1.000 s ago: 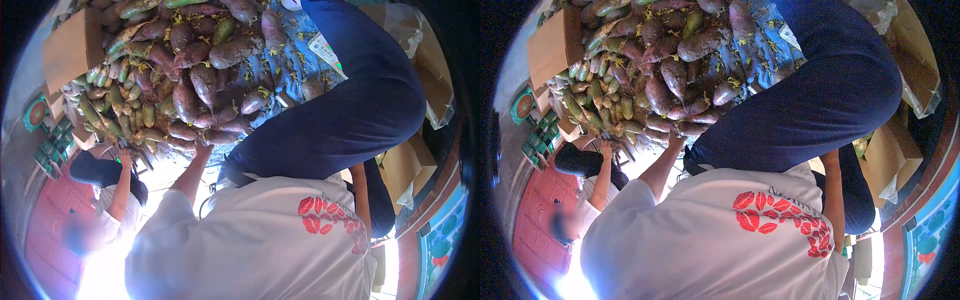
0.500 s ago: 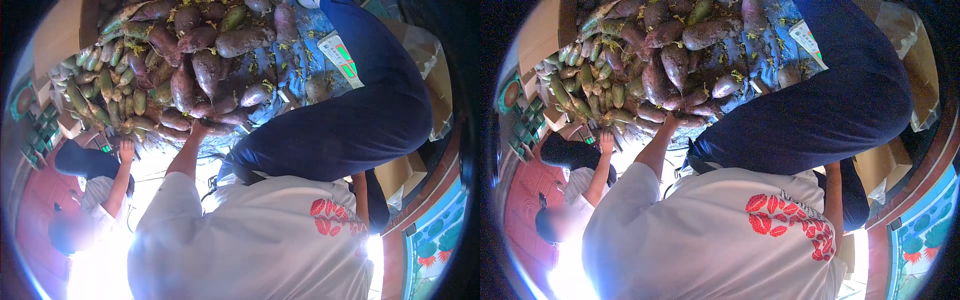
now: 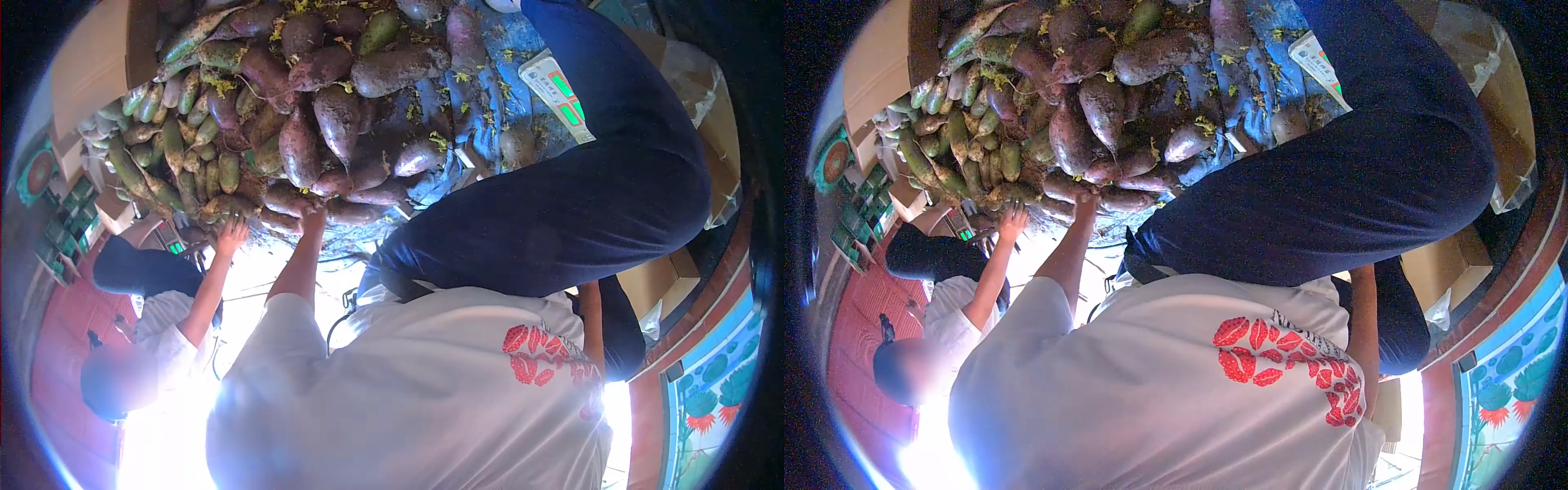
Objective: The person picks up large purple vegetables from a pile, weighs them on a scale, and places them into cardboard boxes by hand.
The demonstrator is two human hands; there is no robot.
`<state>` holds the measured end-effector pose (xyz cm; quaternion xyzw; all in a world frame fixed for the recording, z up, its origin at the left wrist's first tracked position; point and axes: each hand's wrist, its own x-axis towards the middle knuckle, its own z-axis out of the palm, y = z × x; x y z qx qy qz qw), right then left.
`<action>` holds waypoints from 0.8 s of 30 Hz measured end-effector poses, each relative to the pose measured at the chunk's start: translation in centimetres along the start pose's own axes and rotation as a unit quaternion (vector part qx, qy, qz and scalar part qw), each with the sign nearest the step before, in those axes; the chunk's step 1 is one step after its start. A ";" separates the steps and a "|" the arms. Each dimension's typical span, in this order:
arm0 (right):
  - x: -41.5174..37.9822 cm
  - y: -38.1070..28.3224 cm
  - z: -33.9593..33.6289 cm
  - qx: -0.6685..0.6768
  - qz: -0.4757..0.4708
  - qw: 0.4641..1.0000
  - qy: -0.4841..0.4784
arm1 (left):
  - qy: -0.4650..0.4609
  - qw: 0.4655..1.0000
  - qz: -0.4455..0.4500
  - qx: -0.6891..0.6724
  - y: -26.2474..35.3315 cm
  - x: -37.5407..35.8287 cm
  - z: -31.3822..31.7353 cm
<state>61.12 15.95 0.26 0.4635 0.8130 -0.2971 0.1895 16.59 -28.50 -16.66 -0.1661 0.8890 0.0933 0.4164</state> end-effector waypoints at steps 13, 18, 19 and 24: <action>0.1 -1.7 -1.8 -0.008 -0.033 0.998 0.046 | 0.059 0.997 -0.043 0.032 -4.5 14.2 -7.3; -0.5 -2.3 -2.2 -0.008 -0.031 0.998 0.058 | 0.075 0.996 -0.022 -0.034 -1.8 12.0 -5.9; -0.5 -2.4 -1.9 -0.007 -0.030 0.998 0.060 | 0.081 0.996 -0.016 -0.044 -1.4 11.6 -5.3; -0.3 -2.6 -2.0 0.001 -0.027 0.997 0.078 | 0.088 0.995 0.009 -0.054 0.1 10.4 -4.2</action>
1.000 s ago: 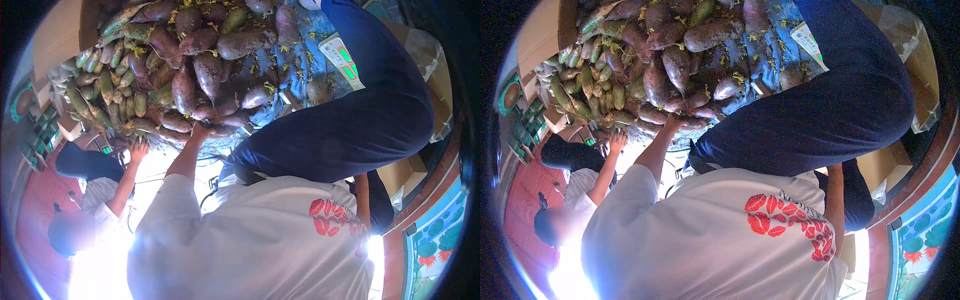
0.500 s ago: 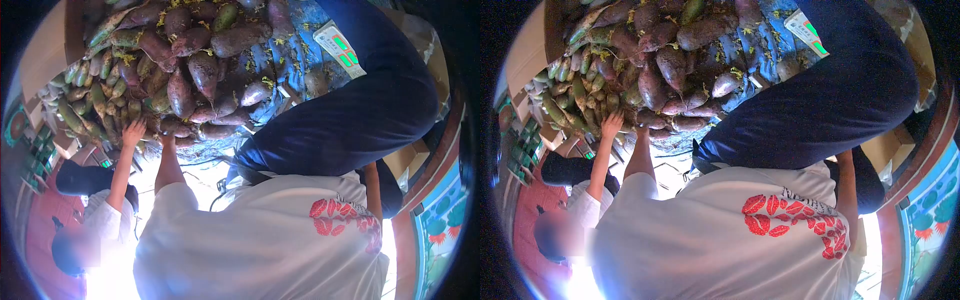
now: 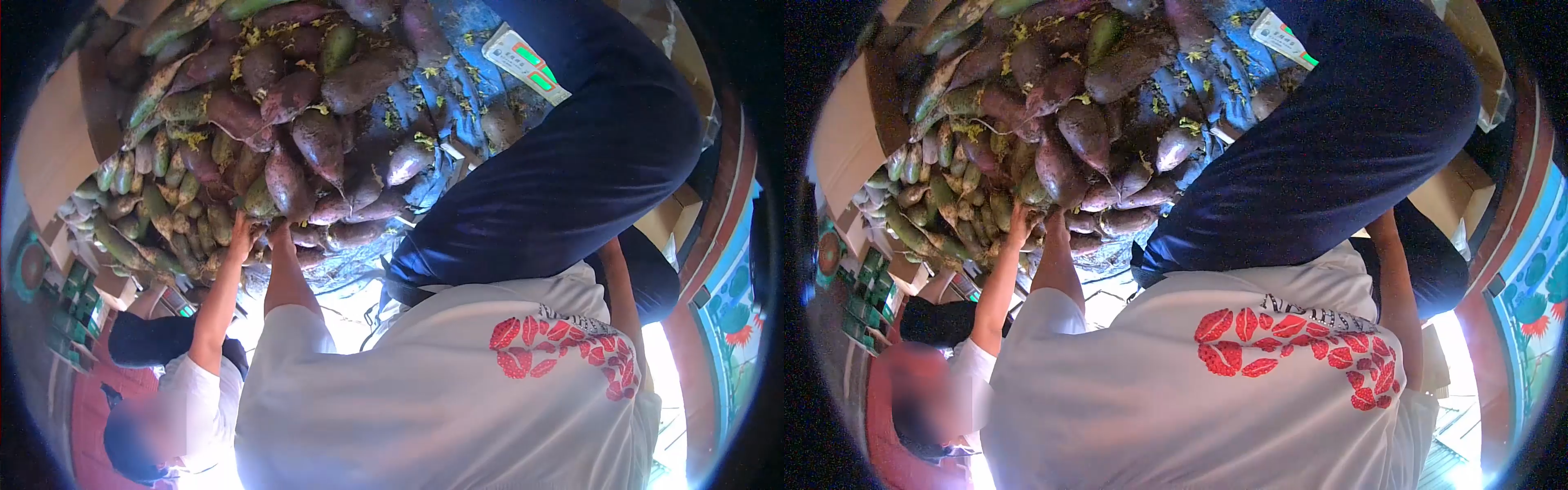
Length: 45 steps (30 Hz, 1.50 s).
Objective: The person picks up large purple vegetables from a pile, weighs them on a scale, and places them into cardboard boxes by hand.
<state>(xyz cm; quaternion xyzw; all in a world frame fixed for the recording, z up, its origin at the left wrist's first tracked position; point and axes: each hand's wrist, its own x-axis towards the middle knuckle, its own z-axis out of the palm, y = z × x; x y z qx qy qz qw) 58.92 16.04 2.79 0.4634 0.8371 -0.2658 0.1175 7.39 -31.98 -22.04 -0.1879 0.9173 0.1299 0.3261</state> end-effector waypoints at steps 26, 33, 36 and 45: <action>5.5 -5.5 -13.3 0.295 0.085 0.901 0.307 | -0.154 0.749 0.608 -0.217 43.9 -40.9 -17.9; -0.8 -7.7 -19.7 0.366 -0.071 0.802 0.467 | -0.299 0.626 0.714 -0.091 44.8 -59.1 -9.1; -1.8 -7.8 -18.9 0.257 -0.110 0.894 0.349 | -0.417 0.492 0.756 0.112 44.6 -59.5 -2.0; -1.4 -3.8 -7.6 0.619 0.015 0.775 0.130 | -0.650 0.656 0.354 0.145 41.3 -56.4 9.0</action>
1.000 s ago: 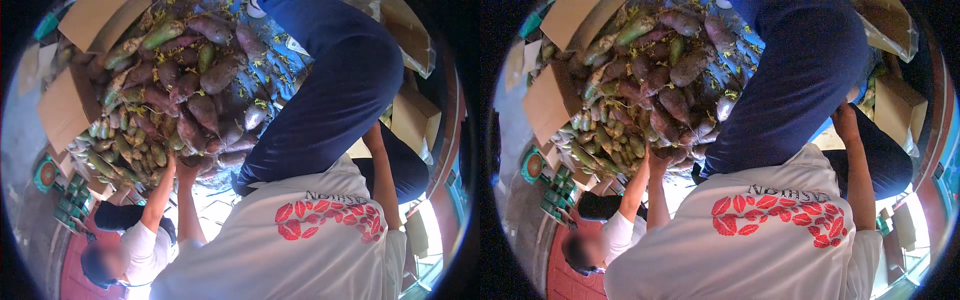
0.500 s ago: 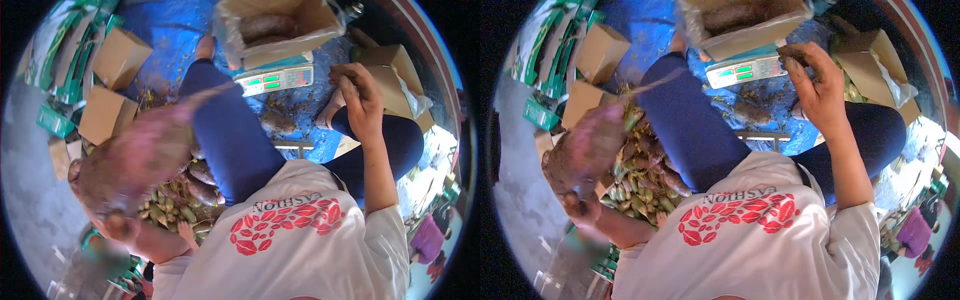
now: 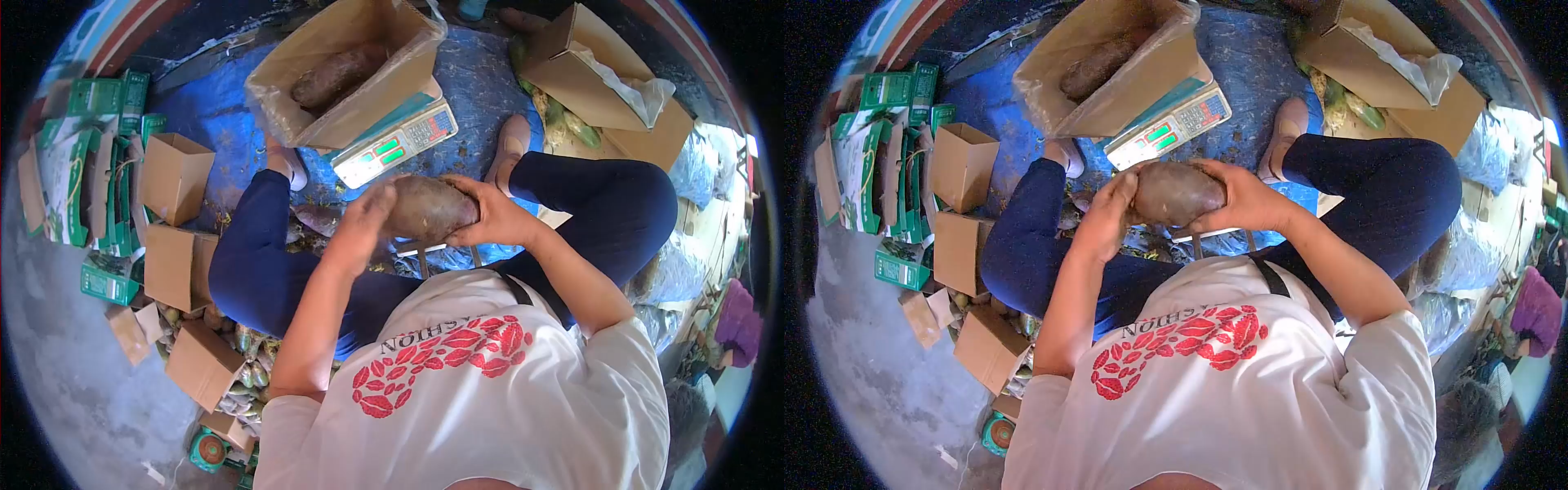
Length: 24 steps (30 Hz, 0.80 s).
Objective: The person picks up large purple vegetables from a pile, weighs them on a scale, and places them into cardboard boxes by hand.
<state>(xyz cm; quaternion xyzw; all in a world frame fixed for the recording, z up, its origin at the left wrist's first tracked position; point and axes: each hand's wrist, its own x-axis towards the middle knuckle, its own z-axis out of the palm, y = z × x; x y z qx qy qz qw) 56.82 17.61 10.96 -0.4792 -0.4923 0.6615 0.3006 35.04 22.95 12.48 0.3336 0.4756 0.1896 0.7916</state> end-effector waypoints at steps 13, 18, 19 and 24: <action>-0.7 6.1 -2.1 0.383 0.180 0.906 -0.011 | 0.049 0.977 0.054 0.199 -0.3 3.3 0.0; -0.9 6.2 -2.2 0.412 0.200 0.889 -0.028 | 0.059 0.955 0.083 0.277 -0.9 4.1 -0.1; -0.9 6.4 -2.2 0.409 0.205 0.889 -0.027 | 0.068 0.950 0.076 0.296 -1.1 4.4 -0.1; -0.8 6.3 -2.3 0.438 0.221 0.871 -0.034 | 0.106 0.907 0.070 0.402 -2.9 5.1 -0.6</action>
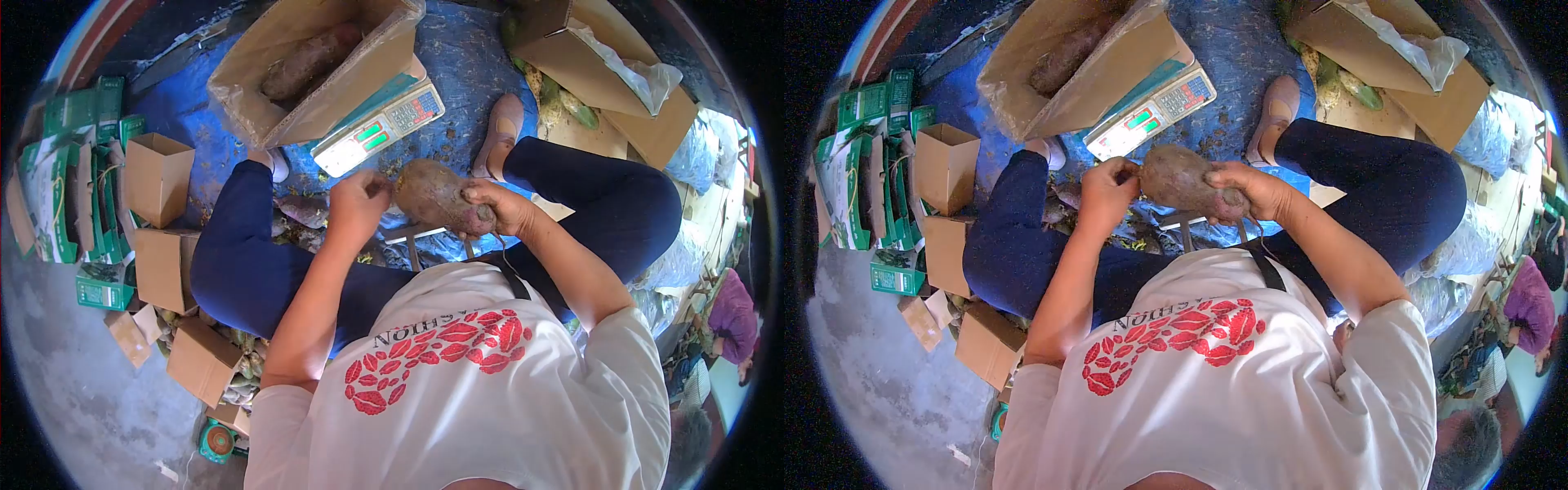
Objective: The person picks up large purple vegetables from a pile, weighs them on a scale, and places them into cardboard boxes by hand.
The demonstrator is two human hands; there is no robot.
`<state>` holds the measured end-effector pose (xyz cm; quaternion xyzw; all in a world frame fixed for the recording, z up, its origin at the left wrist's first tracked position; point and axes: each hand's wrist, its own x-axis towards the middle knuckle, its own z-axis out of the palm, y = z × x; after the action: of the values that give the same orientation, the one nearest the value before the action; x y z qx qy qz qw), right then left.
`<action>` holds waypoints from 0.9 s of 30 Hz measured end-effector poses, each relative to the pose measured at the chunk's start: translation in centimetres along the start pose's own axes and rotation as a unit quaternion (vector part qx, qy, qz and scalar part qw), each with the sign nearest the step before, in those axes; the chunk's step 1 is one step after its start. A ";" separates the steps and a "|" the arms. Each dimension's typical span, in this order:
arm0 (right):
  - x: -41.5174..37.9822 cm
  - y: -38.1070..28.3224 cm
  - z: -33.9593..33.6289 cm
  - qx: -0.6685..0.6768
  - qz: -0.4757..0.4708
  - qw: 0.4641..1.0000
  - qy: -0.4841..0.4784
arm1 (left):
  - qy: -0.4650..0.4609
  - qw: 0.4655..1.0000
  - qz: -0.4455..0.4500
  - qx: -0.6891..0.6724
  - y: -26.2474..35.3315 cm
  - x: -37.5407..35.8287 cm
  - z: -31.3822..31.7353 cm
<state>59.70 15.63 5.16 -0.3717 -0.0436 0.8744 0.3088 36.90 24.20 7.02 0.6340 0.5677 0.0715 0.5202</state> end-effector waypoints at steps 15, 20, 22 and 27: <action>0.5 -0.4 1.7 -0.034 0.053 0.998 0.015 | -0.144 0.898 -0.158 -0.384 0.0 -0.6 0.6; 1.2 0.7 0.4 -0.225 -0.035 0.971 0.074 | -0.140 0.868 -0.272 -0.391 1.1 -0.9 0.0; 1.0 0.2 0.8 -0.210 -0.038 0.971 0.108 | -0.137 0.881 -0.227 -0.391 -0.3 -0.9 0.8; 2.0 1.0 -0.5 -0.286 -0.099 0.945 0.121 | -0.120 0.946 -0.111 -0.280 0.0 -1.8 1.2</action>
<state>58.51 15.91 3.23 -0.5411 -0.2908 0.7387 0.2776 37.15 22.09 7.40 0.4000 0.5253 0.0928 0.7453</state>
